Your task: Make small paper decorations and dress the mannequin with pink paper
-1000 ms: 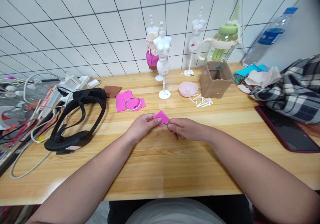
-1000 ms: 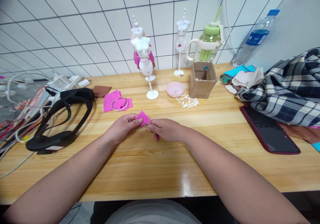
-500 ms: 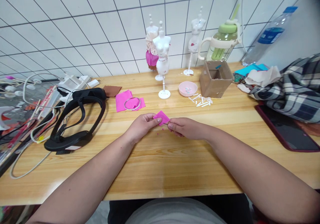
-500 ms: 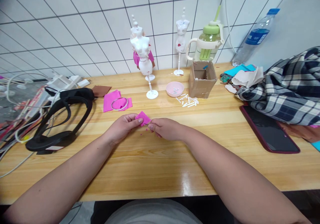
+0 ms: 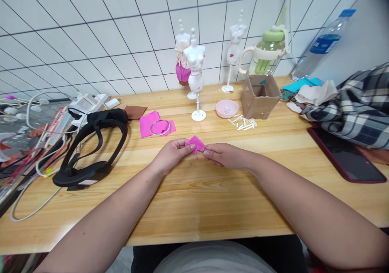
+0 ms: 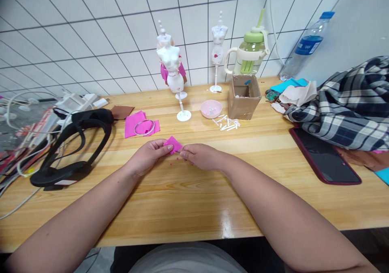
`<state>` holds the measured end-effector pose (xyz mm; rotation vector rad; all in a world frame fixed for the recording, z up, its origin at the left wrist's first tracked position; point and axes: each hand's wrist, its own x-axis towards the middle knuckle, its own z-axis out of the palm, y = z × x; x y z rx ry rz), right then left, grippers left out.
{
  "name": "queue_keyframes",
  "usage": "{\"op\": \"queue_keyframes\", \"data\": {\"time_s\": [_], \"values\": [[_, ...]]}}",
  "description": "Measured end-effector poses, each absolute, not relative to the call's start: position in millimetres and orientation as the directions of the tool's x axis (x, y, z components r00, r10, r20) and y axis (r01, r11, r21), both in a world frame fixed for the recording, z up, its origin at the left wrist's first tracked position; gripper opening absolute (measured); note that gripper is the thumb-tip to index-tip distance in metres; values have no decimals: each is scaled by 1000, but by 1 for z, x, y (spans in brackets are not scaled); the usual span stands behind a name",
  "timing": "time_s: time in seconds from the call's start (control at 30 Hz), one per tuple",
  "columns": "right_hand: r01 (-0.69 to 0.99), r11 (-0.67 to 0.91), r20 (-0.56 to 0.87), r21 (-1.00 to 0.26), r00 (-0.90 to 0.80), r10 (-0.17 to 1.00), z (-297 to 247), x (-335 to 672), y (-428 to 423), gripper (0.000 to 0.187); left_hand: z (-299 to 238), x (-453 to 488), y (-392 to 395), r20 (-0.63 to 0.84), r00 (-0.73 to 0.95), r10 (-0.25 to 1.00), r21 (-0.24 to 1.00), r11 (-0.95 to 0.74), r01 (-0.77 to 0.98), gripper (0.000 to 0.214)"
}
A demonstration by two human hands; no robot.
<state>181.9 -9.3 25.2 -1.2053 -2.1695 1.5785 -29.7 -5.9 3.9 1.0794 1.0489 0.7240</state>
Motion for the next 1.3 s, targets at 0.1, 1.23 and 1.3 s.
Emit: {"op": "queue_keyframes", "data": {"time_s": [0.1, 1.23, 1.3], "values": [[489, 113, -277, -865, -653, 705, 24, 182, -8, 27, 5, -29, -6, -316, 354, 880, 943, 334, 12, 33], [211, -44, -169, -976, -622, 764, 7, 160, -23, 29, 11, -16, -15, -335, 206, 920, 863, 387, -324, 20], [202, -42, -162, -978, -623, 766, 5, 160, -23, 28, 11, -16, -15, -335, 207, 919, 862, 388, -327, 20]]}}
